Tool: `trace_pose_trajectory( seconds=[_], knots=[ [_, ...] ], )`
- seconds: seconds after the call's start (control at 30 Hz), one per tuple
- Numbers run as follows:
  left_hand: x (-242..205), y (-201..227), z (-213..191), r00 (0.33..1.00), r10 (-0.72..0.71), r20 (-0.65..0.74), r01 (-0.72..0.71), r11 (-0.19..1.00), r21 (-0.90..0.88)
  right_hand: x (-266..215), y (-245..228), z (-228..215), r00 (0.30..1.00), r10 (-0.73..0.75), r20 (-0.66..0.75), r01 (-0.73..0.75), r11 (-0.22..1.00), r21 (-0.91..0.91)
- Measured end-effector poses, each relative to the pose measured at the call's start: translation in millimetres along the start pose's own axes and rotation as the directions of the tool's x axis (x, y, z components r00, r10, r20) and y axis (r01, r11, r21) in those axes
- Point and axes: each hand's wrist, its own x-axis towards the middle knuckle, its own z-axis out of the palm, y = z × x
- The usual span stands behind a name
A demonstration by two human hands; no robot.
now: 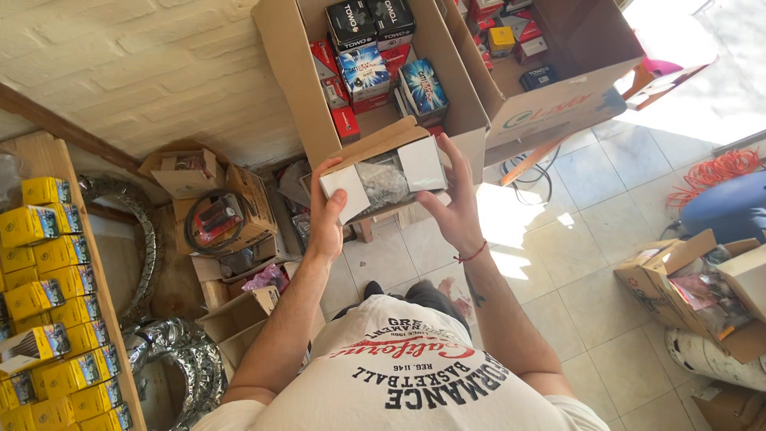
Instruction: The person picks up small boxes from a shelf, opens them to reveal bubble-wrapped items, and places them into a larger cardboard box. The person repeats this process with several different boxes, handling each item individually.
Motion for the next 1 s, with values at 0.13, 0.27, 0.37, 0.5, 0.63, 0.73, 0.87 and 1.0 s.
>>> trace_pose_trajectory(
  seconds=[0.13, 0.27, 0.37, 0.5, 0.63, 0.73, 0.87, 1.0],
  knots=[
    [17.7, 15.3, 3.9, 1.000, 0.006, -0.007, -0.005, 0.993, 0.120, 22.9, -5.7, 4.9, 0.996, 0.081, 0.025, -0.076, 0.983, -0.167],
    [39.9, 6.9, 4.7, 0.999, -0.026, -0.025, 0.030, 0.984, 0.175, 47.4, 24.6, -7.3, 0.995, 0.076, 0.065, -0.065, 0.986, -0.151],
    [59.8, 10.4, 26.2, 0.997, -0.051, -0.049, 0.060, 0.976, 0.210, 77.5, 29.0, -23.8, 0.993, 0.054, 0.107, -0.023, 0.963, -0.269],
    [90.9, 3.2, 58.4, 0.991, -0.077, -0.106, 0.101, 0.964, 0.246, 124.8, 40.7, -47.5, 0.976, 0.140, 0.169, -0.047, 0.884, -0.465],
    [124.8, -9.7, 85.1, 0.982, -0.074, -0.176, 0.115, 0.964, 0.238, 171.9, 63.3, -78.6, 0.954, 0.106, 0.281, 0.036, 0.888, -0.458],
    [141.2, -23.7, 100.2, 0.975, -0.078, -0.208, 0.132, 0.956, 0.261, 196.3, 72.5, -94.2, 0.907, 0.104, 0.408, 0.140, 0.839, -0.526],
    [160.0, -33.9, 118.1, 0.966, -0.054, -0.252, 0.121, 0.959, 0.256, 226.9, 92.4, -111.7, 0.867, 0.097, 0.489, 0.207, 0.823, -0.529],
    [170.2, -51.3, 124.7, 0.952, -0.010, -0.306, 0.088, 0.966, 0.243, 255.1, 104.0, -130.2, 0.832, -0.073, 0.550, 0.180, 0.973, -0.143]
  ],
)
